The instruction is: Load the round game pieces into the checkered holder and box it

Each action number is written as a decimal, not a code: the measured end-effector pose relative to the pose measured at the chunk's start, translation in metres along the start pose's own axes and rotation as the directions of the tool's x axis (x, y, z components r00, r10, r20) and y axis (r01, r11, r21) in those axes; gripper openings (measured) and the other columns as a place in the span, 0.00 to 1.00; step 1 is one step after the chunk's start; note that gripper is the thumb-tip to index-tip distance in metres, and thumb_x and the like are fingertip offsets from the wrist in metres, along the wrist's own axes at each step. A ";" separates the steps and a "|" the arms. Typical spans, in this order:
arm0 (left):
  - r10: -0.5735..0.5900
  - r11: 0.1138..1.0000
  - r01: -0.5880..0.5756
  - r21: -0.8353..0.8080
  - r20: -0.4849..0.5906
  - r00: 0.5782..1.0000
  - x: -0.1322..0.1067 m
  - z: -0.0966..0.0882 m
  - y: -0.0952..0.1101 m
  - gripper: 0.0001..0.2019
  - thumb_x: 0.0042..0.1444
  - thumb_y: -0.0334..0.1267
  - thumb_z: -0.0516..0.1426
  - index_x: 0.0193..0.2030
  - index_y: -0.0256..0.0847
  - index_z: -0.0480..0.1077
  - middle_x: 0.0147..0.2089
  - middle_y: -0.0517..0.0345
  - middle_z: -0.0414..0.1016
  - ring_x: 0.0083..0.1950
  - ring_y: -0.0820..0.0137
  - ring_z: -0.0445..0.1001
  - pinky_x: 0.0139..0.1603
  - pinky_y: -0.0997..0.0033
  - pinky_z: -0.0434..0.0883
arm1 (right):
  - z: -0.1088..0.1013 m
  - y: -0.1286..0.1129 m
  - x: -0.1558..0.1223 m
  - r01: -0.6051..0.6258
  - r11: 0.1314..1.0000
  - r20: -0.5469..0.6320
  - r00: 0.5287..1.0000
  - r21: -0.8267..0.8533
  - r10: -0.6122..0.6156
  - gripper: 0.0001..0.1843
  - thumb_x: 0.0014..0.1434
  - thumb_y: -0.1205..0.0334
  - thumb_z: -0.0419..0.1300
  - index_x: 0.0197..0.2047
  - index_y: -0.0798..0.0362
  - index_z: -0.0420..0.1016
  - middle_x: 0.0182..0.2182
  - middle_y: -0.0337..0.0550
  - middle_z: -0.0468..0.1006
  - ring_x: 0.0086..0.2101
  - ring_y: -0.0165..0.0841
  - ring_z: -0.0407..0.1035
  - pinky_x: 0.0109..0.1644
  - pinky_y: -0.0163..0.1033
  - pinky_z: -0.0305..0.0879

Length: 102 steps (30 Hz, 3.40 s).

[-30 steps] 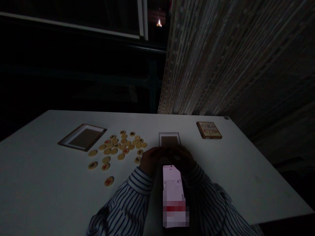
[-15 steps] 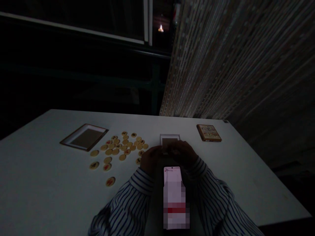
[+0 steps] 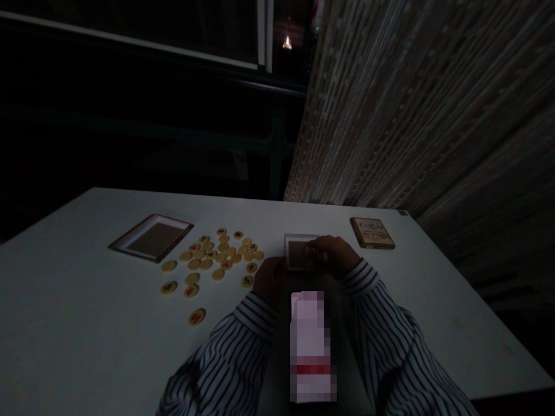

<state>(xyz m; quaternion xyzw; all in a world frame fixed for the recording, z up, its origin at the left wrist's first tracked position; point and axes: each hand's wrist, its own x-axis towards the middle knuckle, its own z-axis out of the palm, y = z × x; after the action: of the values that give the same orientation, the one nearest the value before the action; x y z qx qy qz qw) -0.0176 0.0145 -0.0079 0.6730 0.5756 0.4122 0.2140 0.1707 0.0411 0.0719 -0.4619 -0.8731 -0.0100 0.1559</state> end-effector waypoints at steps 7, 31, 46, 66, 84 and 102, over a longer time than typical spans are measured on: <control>-0.006 0.999 0.005 0.043 0.041 0.999 0.001 0.002 -0.002 0.12 0.52 0.35 0.50 0.39 0.38 0.71 0.38 0.51 0.75 0.41 0.66 0.73 0.42 0.65 0.71 | -0.014 -0.006 0.014 -0.087 0.991 0.245 0.963 -0.102 0.110 0.13 0.56 0.60 0.52 0.42 0.52 0.73 0.37 0.45 0.78 0.36 0.35 0.72 0.37 0.36 0.62; 0.048 0.997 -0.051 0.054 0.045 0.998 -0.003 0.004 -0.003 0.13 0.53 0.35 0.49 0.41 0.37 0.71 0.41 0.51 0.75 0.42 0.67 0.73 0.43 0.66 0.71 | 0.010 -0.010 0.028 0.011 0.992 0.508 0.860 -0.129 0.056 0.14 0.57 0.56 0.49 0.42 0.47 0.73 0.43 0.41 0.75 0.43 0.35 0.69 0.39 0.36 0.64; 0.042 0.998 -0.044 0.041 0.040 0.998 -0.003 0.004 -0.002 0.13 0.53 0.36 0.49 0.40 0.37 0.72 0.40 0.51 0.75 0.41 0.67 0.73 0.42 0.66 0.72 | 0.011 -0.010 0.028 0.027 0.983 0.564 0.821 -0.183 0.082 0.15 0.58 0.57 0.48 0.42 0.45 0.74 0.44 0.42 0.75 0.44 0.36 0.68 0.39 0.38 0.64; 0.052 0.996 -0.055 0.075 0.043 0.998 -0.002 0.004 -0.003 0.11 0.53 0.34 0.50 0.39 0.39 0.72 0.40 0.53 0.75 0.41 0.68 0.73 0.44 0.66 0.71 | 0.013 -0.010 0.030 0.028 0.984 0.553 0.830 -0.175 0.075 0.17 0.59 0.52 0.46 0.43 0.44 0.73 0.43 0.42 0.75 0.42 0.36 0.69 0.38 0.38 0.63; 0.039 0.998 -0.040 0.050 0.027 0.999 -0.002 0.003 -0.002 0.10 0.52 0.35 0.51 0.39 0.39 0.71 0.39 0.53 0.75 0.41 0.67 0.73 0.43 0.65 0.71 | 0.013 -0.012 0.029 0.045 0.987 0.577 0.815 -0.157 0.055 0.13 0.58 0.59 0.50 0.41 0.47 0.75 0.42 0.42 0.75 0.42 0.35 0.69 0.38 0.36 0.63; 0.016 0.999 -0.018 0.042 0.040 0.999 -0.002 0.003 -0.002 0.10 0.52 0.35 0.51 0.39 0.39 0.71 0.39 0.53 0.75 0.41 0.67 0.73 0.42 0.65 0.71 | 0.014 -0.012 0.029 0.020 0.987 0.572 0.817 -0.159 0.076 0.15 0.59 0.56 0.49 0.43 0.47 0.74 0.45 0.43 0.74 0.44 0.36 0.68 0.40 0.37 0.62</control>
<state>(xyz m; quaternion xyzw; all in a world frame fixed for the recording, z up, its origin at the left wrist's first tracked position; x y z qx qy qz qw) -0.0164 0.0132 -0.0117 0.6903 0.5740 0.3885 0.2077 0.1421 0.0602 0.0685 -0.4669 -0.8688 0.0636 -0.1524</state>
